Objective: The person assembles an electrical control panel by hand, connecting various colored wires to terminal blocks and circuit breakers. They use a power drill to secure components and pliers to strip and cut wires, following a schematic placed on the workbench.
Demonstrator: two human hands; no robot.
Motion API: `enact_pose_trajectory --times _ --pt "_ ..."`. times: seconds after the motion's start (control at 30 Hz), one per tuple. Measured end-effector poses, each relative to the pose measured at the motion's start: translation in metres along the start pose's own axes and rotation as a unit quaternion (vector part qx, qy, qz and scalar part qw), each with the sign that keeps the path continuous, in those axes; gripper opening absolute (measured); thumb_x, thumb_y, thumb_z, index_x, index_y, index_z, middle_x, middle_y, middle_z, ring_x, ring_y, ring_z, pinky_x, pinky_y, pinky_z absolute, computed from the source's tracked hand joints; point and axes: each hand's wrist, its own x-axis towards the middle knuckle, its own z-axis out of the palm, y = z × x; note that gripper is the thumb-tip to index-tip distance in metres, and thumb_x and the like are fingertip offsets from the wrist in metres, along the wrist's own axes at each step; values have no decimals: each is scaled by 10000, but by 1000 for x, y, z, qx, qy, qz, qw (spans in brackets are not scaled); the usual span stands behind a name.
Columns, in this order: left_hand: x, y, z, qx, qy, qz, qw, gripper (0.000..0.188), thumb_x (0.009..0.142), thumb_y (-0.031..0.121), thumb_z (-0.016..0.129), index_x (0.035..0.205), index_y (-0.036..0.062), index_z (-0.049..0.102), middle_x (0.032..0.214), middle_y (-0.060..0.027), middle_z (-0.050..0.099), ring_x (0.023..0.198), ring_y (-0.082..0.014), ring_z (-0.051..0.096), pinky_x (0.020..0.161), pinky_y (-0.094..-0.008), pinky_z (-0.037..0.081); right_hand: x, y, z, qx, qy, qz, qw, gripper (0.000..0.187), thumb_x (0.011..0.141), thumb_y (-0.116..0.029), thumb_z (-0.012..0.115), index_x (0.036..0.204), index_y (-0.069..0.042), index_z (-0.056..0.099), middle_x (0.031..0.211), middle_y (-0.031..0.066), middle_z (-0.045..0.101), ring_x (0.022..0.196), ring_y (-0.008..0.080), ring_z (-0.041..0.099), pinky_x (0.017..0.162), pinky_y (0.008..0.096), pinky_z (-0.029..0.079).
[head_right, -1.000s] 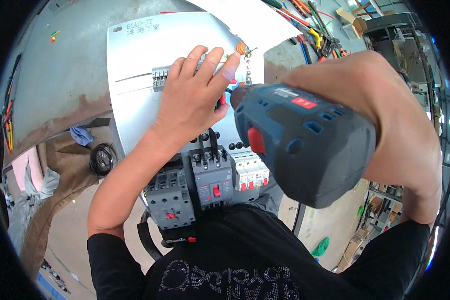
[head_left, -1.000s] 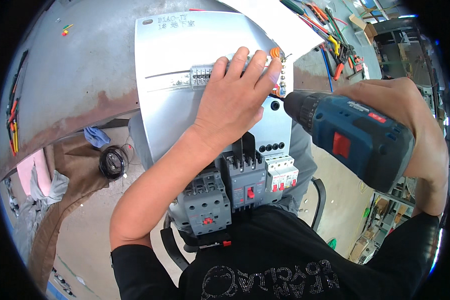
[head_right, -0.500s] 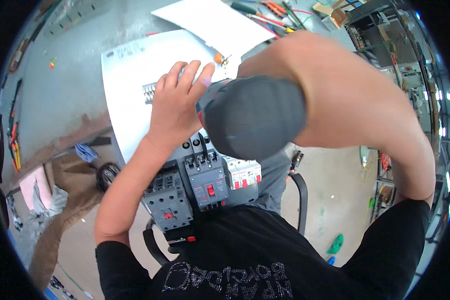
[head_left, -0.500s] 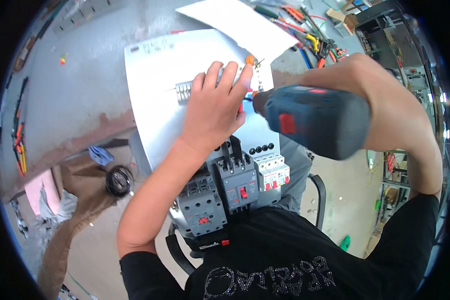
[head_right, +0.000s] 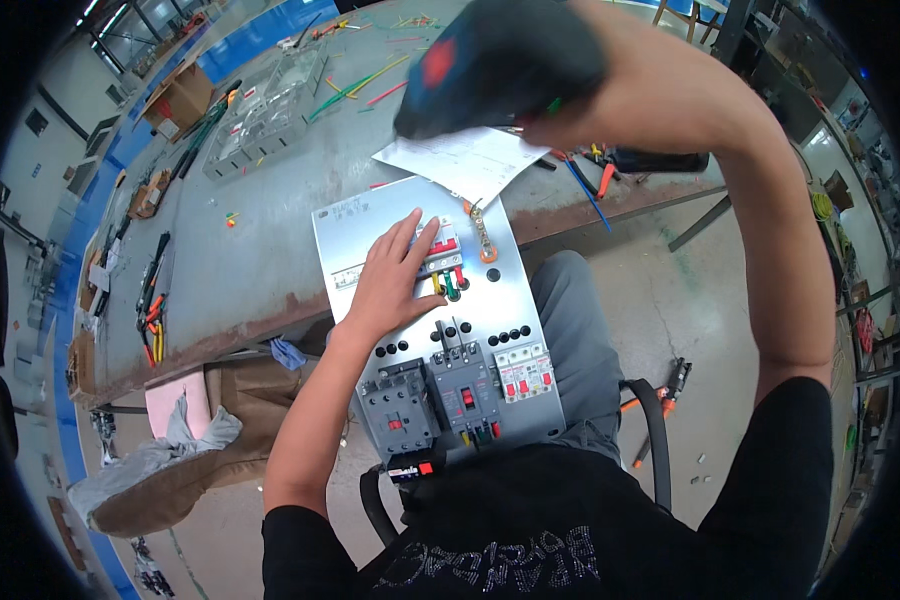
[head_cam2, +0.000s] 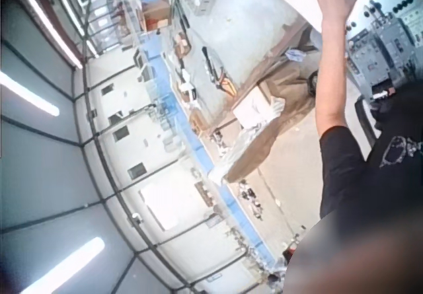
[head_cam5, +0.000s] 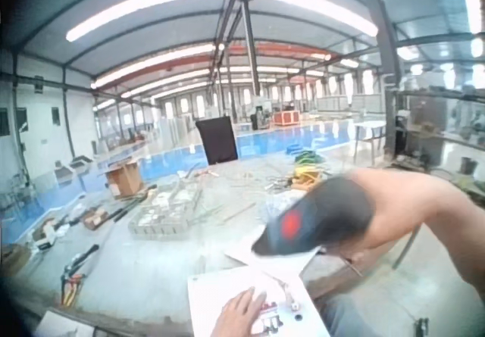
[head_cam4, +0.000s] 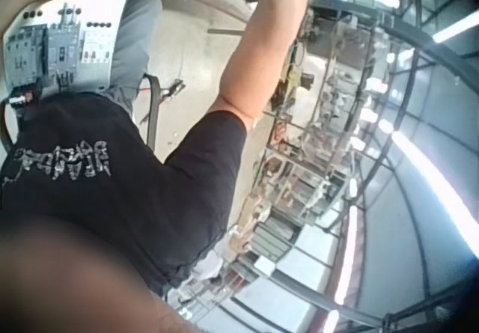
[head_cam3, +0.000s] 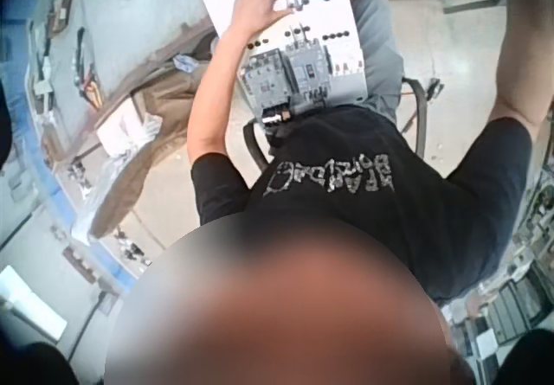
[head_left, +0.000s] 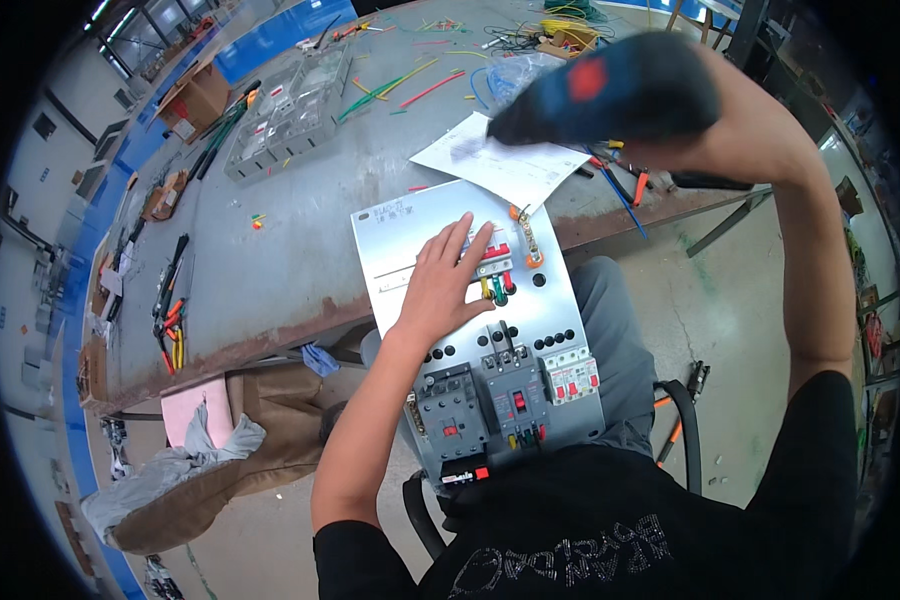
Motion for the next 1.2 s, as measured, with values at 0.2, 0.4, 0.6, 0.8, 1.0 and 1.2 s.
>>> enact_pose_trajectory --times 0.2,0.4,0.6,0.8,1.0,1.2 --pt "-1 6 6 12 -5 -37 999 1164 659 412 979 1633 112 418 1647 -195 408 1424 -418 472 1196 -529 378 -72 140 25 259 302 172 901 232 855 -135 840 1041 -17 768 851 8 707 720 97 631 681 282 511" --pt "5 11 8 14 0 -64 998 1137 673 447 966 1621 110 437 1601 -198 445 1349 -419 510 1164 -516 383 -120 281 69 268 430 225 832 122 917 -80 792 1013 -8 773 811 2 696 695 86 610 652 256 472" --pt "11 10 5 -13 -25 -99 995 992 754 394 926 1606 151 479 1603 -172 448 1348 -393 514 1171 -501 371 -109 347 96 259 484 177 817 67 923 -55 775 952 -5 740 780 -5 656 679 96 599 647 270 451" --pt "12 11 7 -5 -39 -111 993 966 771 420 911 1595 141 490 1602 -167 452 1371 -376 503 1166 -491 356 -94 378 113 170 503 177 829 137 927 -112 806 997 1 772 844 -7 704 747 80 621 731 263 495" --pt "16 13 8 -7 -38 -111 993 949 778 435 902 1581 129 500 1590 -171 466 1367 -376 507 1164 -487 351 -84 376 117 148 462 226 845 278 919 -182 841 1132 -9 800 986 20 785 896 90 687 860 265 526" --pt "18 10 6 -17 -24 -98 995 905 807 401 878 1579 117 498 1580 -182 475 1363 -379 509 1160 -484 350 -93 403 124 194 418 232 856 291 916 -174 847 1135 4 776 1018 27 769 892 106 687 829 269 533"
